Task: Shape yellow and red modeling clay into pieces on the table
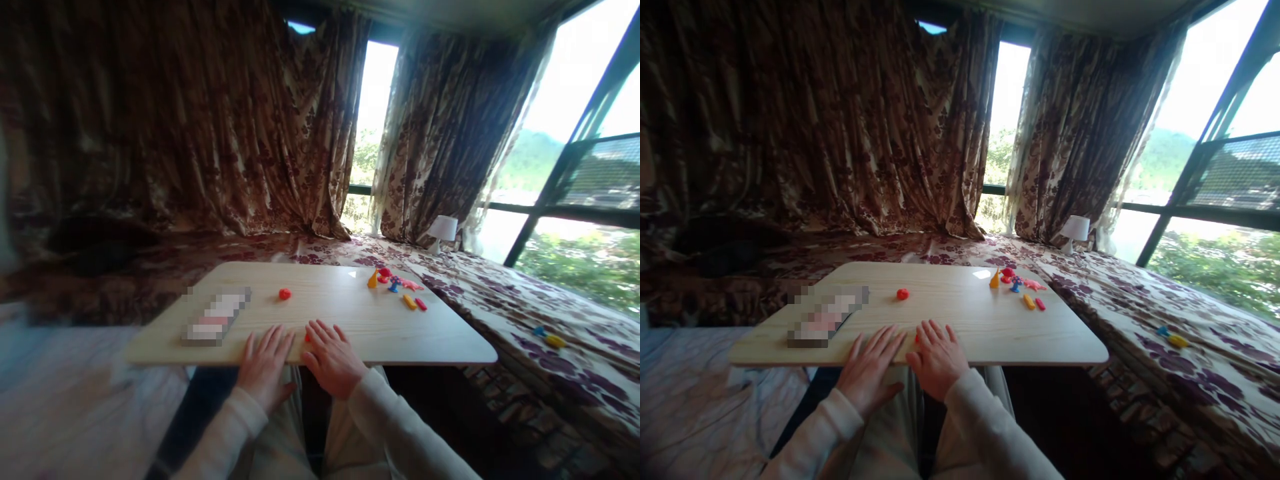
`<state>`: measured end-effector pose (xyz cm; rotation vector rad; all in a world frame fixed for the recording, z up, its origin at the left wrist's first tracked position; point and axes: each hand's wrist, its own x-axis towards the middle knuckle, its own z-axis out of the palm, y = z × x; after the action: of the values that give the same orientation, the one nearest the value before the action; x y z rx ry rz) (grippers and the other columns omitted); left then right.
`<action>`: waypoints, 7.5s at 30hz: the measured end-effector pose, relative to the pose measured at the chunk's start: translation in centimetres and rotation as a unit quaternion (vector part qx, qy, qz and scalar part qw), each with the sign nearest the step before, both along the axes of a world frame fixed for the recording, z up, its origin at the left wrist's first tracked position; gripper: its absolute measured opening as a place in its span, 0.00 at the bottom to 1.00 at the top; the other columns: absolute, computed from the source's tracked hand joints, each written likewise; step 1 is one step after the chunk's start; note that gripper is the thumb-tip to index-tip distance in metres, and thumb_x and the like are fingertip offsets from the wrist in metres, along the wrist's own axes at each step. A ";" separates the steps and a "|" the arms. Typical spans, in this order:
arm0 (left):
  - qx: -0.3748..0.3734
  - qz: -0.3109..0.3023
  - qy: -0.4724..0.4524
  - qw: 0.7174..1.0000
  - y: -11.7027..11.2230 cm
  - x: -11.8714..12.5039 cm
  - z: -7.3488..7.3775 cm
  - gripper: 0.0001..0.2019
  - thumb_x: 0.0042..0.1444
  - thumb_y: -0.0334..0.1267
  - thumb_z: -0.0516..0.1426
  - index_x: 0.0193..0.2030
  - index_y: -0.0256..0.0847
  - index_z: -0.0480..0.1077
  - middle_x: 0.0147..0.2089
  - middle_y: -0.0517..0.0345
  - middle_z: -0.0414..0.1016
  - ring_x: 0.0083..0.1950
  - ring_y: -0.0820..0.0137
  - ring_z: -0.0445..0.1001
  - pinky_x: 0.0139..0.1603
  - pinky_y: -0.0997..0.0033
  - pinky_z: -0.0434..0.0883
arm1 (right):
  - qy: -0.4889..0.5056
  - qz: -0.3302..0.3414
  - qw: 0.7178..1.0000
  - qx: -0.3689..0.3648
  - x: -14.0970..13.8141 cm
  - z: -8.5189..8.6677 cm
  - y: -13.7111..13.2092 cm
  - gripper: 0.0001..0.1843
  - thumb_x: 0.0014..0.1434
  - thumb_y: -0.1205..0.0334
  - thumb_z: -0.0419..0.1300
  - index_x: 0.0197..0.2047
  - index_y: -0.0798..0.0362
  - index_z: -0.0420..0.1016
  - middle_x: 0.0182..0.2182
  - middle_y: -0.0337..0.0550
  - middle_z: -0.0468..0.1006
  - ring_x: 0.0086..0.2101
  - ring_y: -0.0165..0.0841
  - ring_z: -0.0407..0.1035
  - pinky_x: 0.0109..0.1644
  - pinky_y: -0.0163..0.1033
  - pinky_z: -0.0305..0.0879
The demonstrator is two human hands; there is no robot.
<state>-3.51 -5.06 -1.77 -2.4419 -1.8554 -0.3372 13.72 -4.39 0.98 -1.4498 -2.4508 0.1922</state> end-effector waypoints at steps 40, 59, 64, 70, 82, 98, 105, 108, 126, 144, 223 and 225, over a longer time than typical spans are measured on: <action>-0.007 -0.006 -0.176 0.984 0.5 -0.2 1.4 0.24 0.51 0.41 0.56 0.56 0.45 0.67 0.60 0.54 0.68 0.64 0.59 0.63 0.65 0.51 0.56 | 0.156 0.031 0.987 0.025 2.4 1.6 3.8 0.10 0.54 0.66 0.58 0.39 0.47 0.78 0.44 0.44 0.76 0.51 0.41 0.63 0.59 0.56 0.48; 0.055 0.019 -0.184 0.981 3.8 6.5 1.7 0.11 0.55 0.46 0.54 0.35 0.47 0.77 0.41 0.55 0.75 0.50 0.60 0.68 0.57 0.52 0.57 | 0.513 0.027 0.858 -0.022 3.5 -2.6 5.1 0.17 0.52 0.59 0.60 0.45 0.51 0.67 0.31 0.39 0.76 0.31 0.32 0.74 0.36 0.39 0.72; 0.028 0.038 -0.181 0.982 4.0 6.3 1.9 0.10 0.53 0.46 0.57 0.35 0.46 0.76 0.43 0.56 0.75 0.49 0.60 0.69 0.55 0.54 0.59 | 0.481 0.040 0.876 -0.016 3.6 -2.3 4.6 0.17 0.53 0.64 0.56 0.48 0.51 0.68 0.34 0.40 0.76 0.31 0.30 0.73 0.38 0.38 0.70; -0.007 0.014 -0.173 0.985 4.0 5.9 2.1 0.09 0.57 0.41 0.56 0.40 0.39 0.72 0.47 0.56 0.73 0.52 0.65 0.68 0.58 0.53 0.60 | 0.462 0.046 0.886 -0.003 3.7 -2.5 4.4 0.15 0.54 0.65 0.55 0.47 0.52 0.66 0.31 0.38 0.76 0.30 0.31 0.74 0.38 0.38 0.70; -0.017 0.024 -0.178 0.984 3.9 6.0 2.4 0.12 0.56 0.45 0.58 0.40 0.39 0.72 0.47 0.55 0.74 0.53 0.65 0.68 0.59 0.52 0.59 | 0.414 0.035 0.909 0.030 3.7 -1.9 3.7 0.12 0.53 0.66 0.56 0.43 0.52 0.69 0.32 0.38 0.77 0.31 0.30 0.72 0.39 0.37 0.69; -0.021 0.016 -0.195 0.980 3.8 6.1 2.4 0.14 0.56 0.45 0.57 0.46 0.41 0.71 0.49 0.55 0.74 0.54 0.64 0.69 0.59 0.52 0.60 | 0.438 0.042 0.897 0.048 3.8 -2.8 4.5 0.13 0.57 0.63 0.54 0.45 0.53 0.74 0.36 0.44 0.79 0.32 0.31 0.74 0.36 0.37 0.71; -0.031 0.021 -0.213 0.976 3.8 6.2 2.5 0.14 0.57 0.47 0.56 0.41 0.40 0.73 0.46 0.55 0.75 0.54 0.64 0.68 0.61 0.50 0.57 | 0.417 0.053 0.904 0.072 3.8 -2.8 4.3 0.12 0.57 0.66 0.56 0.45 0.52 0.75 0.35 0.42 0.79 0.34 0.32 0.74 0.38 0.37 0.71; -0.023 0.020 -0.219 0.975 3.9 6.2 2.4 0.12 0.55 0.47 0.57 0.39 0.40 0.73 0.43 0.57 0.76 0.53 0.64 0.69 0.60 0.50 0.57 | 0.398 0.055 0.910 0.106 4.0 -2.2 4.0 0.18 0.57 0.67 0.56 0.52 0.52 0.72 0.40 0.46 0.77 0.38 0.34 0.72 0.40 0.39 0.71; 0.013 0.037 -0.239 0.970 4.2 6.5 1.7 0.13 0.56 0.51 0.52 0.41 0.55 0.75 0.39 0.61 0.78 0.48 0.64 0.71 0.56 0.56 0.56 | 0.268 0.066 0.942 0.191 4.4 -1.6 3.2 0.39 0.44 0.83 0.46 0.58 0.49 0.69 0.54 0.46 0.69 0.54 0.37 0.60 0.59 0.47 0.61; 0.032 0.039 -0.239 0.970 4.1 6.7 1.6 0.10 0.54 0.48 0.54 0.35 0.55 0.77 0.41 0.60 0.77 0.50 0.63 0.70 0.58 0.53 0.55 | 0.265 0.083 0.940 0.197 4.3 -1.7 4.2 0.36 0.47 0.82 0.45 0.53 0.44 0.73 0.47 0.45 0.74 0.49 0.37 0.65 0.53 0.46 0.66; 0.051 0.033 -0.167 0.984 4.3 5.8 1.2 0.13 0.60 0.43 0.55 0.46 0.38 0.69 0.49 0.53 0.72 0.50 0.66 0.71 0.52 0.56 0.69 | 0.265 -0.008 0.954 0.140 4.5 -2.7 4.8 0.04 0.54 0.67 0.61 0.35 0.54 0.77 0.34 0.44 0.79 0.38 0.36 0.72 0.46 0.43 0.68; 0.053 0.031 -0.166 0.984 4.3 5.8 1.1 0.13 0.59 0.43 0.55 0.46 0.38 0.69 0.49 0.53 0.72 0.49 0.66 0.71 0.51 0.55 0.69 | 0.261 -0.009 0.956 0.136 4.5 -2.7 4.6 0.12 0.55 0.70 0.57 0.41 0.54 0.76 0.39 0.46 0.79 0.42 0.36 0.72 0.48 0.43 0.68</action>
<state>2.27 -0.72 -0.69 -2.3665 -1.9655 -0.8631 18.21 0.21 -1.68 -1.1277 -1.9463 0.1939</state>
